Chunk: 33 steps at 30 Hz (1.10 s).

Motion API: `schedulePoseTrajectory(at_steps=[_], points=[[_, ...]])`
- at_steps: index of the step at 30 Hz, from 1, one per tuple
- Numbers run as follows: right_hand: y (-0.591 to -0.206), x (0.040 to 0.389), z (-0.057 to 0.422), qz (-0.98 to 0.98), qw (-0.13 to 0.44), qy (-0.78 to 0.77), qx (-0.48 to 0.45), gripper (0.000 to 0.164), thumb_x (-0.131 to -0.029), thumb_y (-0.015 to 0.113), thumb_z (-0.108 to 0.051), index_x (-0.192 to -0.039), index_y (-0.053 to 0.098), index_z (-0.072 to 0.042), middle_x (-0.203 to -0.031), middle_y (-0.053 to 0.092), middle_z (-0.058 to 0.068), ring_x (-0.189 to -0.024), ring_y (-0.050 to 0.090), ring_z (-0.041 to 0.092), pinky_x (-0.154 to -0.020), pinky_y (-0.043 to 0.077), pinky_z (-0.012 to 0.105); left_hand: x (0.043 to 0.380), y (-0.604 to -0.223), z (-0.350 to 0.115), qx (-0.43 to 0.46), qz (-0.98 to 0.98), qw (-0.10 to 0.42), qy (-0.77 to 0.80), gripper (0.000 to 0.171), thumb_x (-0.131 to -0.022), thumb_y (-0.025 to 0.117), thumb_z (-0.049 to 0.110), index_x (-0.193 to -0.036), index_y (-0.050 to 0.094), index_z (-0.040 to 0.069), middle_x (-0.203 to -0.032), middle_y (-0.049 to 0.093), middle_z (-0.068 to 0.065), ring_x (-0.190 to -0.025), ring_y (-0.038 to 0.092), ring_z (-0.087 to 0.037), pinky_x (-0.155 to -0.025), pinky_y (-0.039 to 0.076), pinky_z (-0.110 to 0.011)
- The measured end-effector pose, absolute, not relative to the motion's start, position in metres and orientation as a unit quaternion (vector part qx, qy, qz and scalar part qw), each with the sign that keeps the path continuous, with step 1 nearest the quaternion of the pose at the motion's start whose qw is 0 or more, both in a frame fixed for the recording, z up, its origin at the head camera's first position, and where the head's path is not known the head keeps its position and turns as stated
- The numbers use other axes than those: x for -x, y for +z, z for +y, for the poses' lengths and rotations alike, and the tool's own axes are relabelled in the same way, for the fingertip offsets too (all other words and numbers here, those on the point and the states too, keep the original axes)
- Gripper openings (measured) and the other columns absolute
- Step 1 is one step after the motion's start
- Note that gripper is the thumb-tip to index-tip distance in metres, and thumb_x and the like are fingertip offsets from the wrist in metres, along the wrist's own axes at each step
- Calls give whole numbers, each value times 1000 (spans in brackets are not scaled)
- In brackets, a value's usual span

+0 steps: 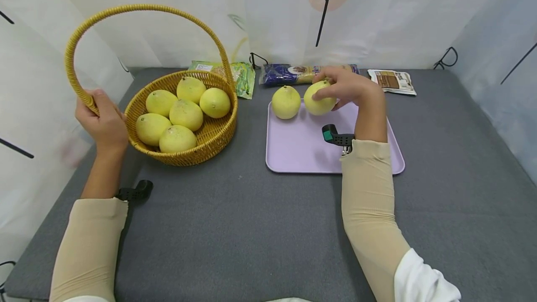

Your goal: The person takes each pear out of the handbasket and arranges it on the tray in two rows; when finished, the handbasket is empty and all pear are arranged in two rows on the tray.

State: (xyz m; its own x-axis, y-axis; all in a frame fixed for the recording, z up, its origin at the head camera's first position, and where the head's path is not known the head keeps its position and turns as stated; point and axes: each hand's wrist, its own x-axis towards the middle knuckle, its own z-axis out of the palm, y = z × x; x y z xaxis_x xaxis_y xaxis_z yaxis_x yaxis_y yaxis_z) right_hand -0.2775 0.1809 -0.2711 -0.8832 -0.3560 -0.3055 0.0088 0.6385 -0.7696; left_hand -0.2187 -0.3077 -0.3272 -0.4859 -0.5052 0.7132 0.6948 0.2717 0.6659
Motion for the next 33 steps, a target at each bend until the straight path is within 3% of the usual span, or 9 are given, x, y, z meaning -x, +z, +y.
schedulePoseTrajectory(at_steps=[14, 33], points=[[-284, 288, 174, 873, 273, -395, 88, 57, -94, 67, -25, -142, 43, -6, -140, 37, 17, -122, 47, 34, -92, 52, 53, 219, -327, -308, 72, -621, 494, -604, 31, -102, 49, 5, -71, 46, 5, -50, 33, -4, -37, 29, -9, -40, 30, -16], [-283, 289, 159, 887, 256, -377, 79, 55, -94, 68, -26, -140, 45, -7, -136, 40, 17, -120, 48, 34, -91, 53, 52, 220, -328, -309, 65, -619, 497, -604, 30, -102, 50, 6, -72, 48, 6, -50, 33, -4, -37, 31, -9, -41, 31, -16]])
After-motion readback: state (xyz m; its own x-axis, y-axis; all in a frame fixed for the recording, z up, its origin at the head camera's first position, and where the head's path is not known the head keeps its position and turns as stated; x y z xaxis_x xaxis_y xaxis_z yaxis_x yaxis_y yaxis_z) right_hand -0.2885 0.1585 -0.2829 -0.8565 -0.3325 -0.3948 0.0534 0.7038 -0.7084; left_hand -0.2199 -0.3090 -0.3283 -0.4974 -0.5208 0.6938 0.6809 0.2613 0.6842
